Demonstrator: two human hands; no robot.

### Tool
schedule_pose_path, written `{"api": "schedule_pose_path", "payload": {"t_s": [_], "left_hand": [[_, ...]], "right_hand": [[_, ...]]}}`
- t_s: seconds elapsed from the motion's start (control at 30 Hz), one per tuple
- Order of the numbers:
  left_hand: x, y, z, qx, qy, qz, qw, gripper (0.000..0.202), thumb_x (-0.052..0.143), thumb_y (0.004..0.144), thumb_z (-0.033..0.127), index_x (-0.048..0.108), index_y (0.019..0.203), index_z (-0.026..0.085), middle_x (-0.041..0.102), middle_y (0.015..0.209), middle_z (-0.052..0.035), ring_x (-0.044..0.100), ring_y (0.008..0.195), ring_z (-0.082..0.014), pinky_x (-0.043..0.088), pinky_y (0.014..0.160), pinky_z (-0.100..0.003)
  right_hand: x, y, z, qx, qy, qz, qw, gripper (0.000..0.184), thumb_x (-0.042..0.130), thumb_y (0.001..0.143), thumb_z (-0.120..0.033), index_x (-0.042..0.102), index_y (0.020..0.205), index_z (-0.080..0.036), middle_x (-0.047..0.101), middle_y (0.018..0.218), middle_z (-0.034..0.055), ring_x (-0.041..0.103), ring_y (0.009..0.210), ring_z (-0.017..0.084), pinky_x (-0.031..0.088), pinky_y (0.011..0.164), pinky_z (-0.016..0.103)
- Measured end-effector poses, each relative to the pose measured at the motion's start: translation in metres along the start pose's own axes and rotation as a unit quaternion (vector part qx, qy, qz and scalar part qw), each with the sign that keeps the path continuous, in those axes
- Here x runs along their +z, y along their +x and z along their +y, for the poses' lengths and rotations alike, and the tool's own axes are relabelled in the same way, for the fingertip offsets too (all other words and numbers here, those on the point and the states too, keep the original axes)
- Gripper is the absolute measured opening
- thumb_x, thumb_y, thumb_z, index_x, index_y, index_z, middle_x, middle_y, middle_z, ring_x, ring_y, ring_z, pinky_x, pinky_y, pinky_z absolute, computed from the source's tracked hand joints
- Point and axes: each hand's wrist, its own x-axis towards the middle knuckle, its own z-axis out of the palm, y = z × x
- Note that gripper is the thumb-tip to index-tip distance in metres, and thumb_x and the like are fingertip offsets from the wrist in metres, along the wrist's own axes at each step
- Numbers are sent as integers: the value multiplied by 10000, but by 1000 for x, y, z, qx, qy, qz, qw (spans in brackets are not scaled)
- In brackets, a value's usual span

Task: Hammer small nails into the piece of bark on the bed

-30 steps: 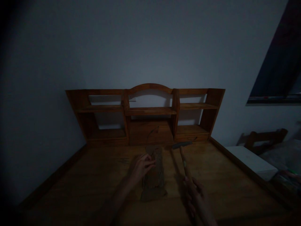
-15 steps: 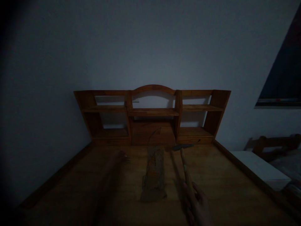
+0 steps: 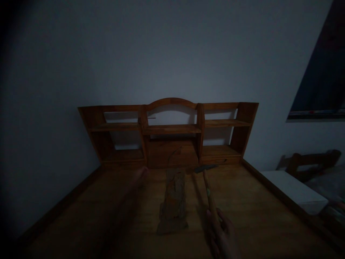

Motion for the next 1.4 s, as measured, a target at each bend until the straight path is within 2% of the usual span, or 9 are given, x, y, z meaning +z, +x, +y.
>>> {"api": "schedule_pose_path", "payload": {"t_s": [0.13, 0.3, 0.47, 0.67, 0.77, 0.87, 1.1, 1.23, 1.4], "left_hand": [[28, -6, 28, 2, -137, -41, 990, 359, 557, 747, 455, 631, 876, 128, 658, 743, -60, 593, 645, -152, 464, 617, -261], [63, -34, 48, -60, -285, -109, 950, 491, 736, 590, 497, 657, 890, 118, 685, 949, -123, 646, 827, -199, 503, 773, -315], [80, -58, 54, -109, -406, -110, 901, 460, 800, 530, 440, 627, 799, 110, 692, 819, -101, 662, 774, -197, 527, 768, -338], [94, -67, 64, -106, -334, -80, 933, 372, 774, 568, 414, 629, 741, 118, 675, 725, -66, 643, 663, -166, 524, 613, -273], [99, -69, 64, -59, -256, -73, 962, 284, 722, 632, 384, 638, 712, 125, 674, 712, -59, 639, 669, -163, 503, 603, -253], [100, -72, 63, -13, -186, -64, 980, 222, 674, 692, 355, 652, 717, 135, 680, 731, -52, 640, 680, -156, 491, 625, -245], [99, -79, 68, 23, -128, -77, 989, 191, 637, 746, 341, 662, 773, 154, 684, 763, -40, 639, 709, -152, 466, 626, -221], [101, -82, 68, 34, -131, -95, 986, 178, 627, 756, 330, 658, 782, 156, 684, 769, -33, 641, 722, -152, 454, 618, -206], [109, -81, 62, 38, -136, -95, 985, 190, 642, 736, 328, 645, 705, 141, 662, 687, -28, 626, 668, -145, 432, 573, -194]], "right_hand": [[6, -8, -16, 18, 25, 29, 999, 682, 666, 636, -611, 497, 1135, -177, 559, 634, -14, 526, 489, 117, 386, 413, 201], [10, -7, -17, 12, 15, 54, 998, 652, 661, 634, -622, 526, 1104, -189, 616, 778, 47, 566, 563, 139, 427, 449, 221], [6, 0, -6, 16, 13, 50, 999, 700, 656, 650, -624, 471, 1175, -198, 614, 805, 46, 529, 506, 112, 380, 403, 206], [2, 4, 0, 16, -10, 20, 1000, 704, 641, 669, -627, 462, 1168, -164, 539, 608, -20, 478, 436, 106, 318, 361, 190], [6, 2, -1, 18, -9, 66, 998, 706, 655, 651, -626, 484, 1171, -180, 570, 667, -1, 531, 509, 121, 357, 396, 185], [11, -2, -6, 23, -7, 66, 998, 702, 652, 643, -632, 508, 1159, -178, 500, 564, -37, 455, 416, 97, 296, 352, 176], [13, -6, -15, 9, -6, 63, 998, 663, 668, 597, -636, 562, 1047, -161, 482, 550, -41, 427, 397, 79, 310, 349, 174], [12, -3, -13, 6, -18, 31, 999, 614, 640, 658, -625, 558, 1044, -155, 467, 520, -49, 393, 370, 68, 269, 333, 165], [10, -6, -9, 11, -42, 39, 998, 684, 594, 698, -652, 484, 1186, -185, 565, 633, -19, 525, 484, 116, 393, 411, 195]]}}
